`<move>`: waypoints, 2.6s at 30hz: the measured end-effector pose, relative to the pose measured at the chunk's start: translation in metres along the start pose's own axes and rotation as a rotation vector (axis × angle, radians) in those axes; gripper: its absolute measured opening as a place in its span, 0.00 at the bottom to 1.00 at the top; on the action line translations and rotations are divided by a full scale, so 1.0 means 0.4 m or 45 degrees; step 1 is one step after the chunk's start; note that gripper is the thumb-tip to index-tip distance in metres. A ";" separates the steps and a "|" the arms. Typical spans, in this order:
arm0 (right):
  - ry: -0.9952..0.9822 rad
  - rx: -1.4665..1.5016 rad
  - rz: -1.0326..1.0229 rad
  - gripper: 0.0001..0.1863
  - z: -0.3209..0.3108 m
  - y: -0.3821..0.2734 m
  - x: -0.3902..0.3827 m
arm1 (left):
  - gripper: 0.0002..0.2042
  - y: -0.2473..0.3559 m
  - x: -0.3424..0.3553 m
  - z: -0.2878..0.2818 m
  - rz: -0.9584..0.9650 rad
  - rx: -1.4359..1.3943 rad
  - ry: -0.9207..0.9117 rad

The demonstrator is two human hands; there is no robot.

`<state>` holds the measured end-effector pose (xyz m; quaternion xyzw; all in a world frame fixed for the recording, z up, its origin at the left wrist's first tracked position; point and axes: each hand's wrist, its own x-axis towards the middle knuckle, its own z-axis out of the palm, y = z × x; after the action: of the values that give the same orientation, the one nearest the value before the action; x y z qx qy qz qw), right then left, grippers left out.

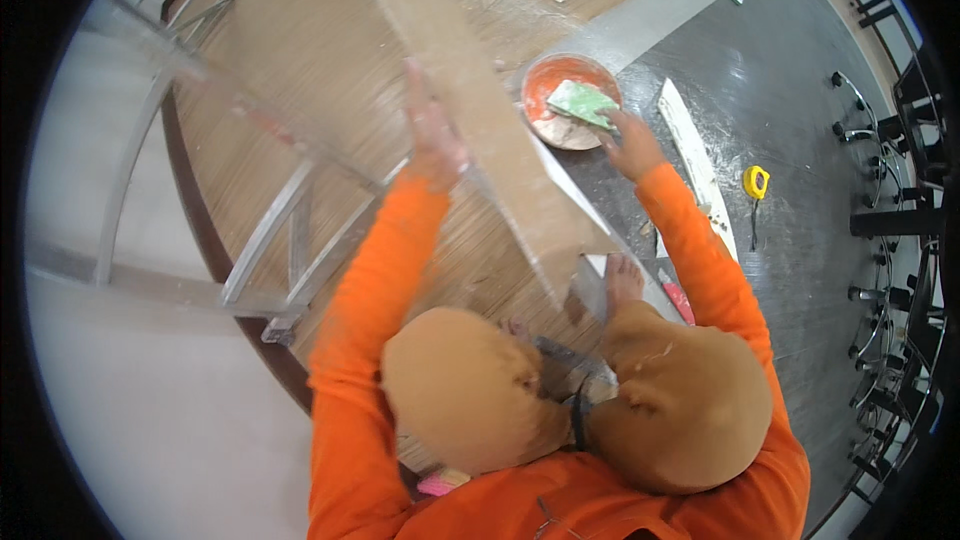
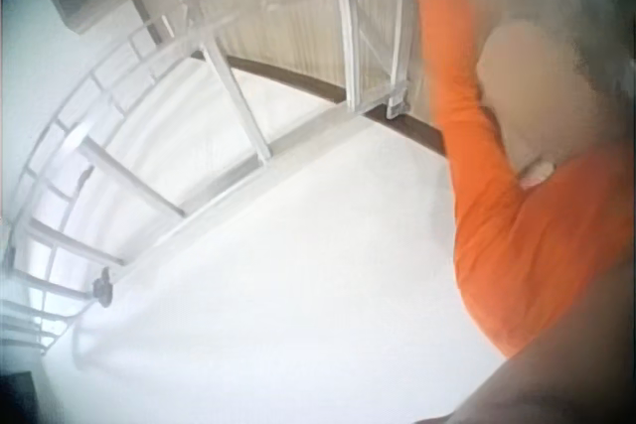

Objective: The person applies plaster to a long wooden strip using a putty knife and a green sanding block. They repeatedly scoop plaster from a bucket, spread it along the strip, and smooth the surface. The person then climbs a ladder and measures a ceiling opening with a metal ruler.

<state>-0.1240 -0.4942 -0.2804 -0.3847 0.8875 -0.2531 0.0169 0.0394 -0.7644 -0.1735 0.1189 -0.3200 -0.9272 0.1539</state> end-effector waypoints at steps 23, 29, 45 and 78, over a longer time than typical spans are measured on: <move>-0.294 -0.359 -0.196 0.27 0.177 0.572 0.508 | 0.35 -0.535 0.504 -0.273 -0.460 -0.188 0.254; -0.125 -0.550 -0.258 0.27 0.170 0.416 0.359 | 0.37 -0.557 0.417 -0.275 -0.339 -0.272 0.249; -0.544 -0.434 -0.362 0.20 0.125 0.310 0.425 | 0.37 -0.549 0.242 -0.384 -0.344 -0.385 0.221; -0.813 -0.602 -0.630 0.20 0.132 0.382 0.673 | 0.36 -0.642 0.275 -0.381 -0.220 -0.377 0.304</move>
<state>-0.4046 -0.6155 -0.3528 -0.6368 0.7527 0.0907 0.1402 -0.0675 -0.6972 -0.4656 0.2311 -0.1485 -0.9532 0.1263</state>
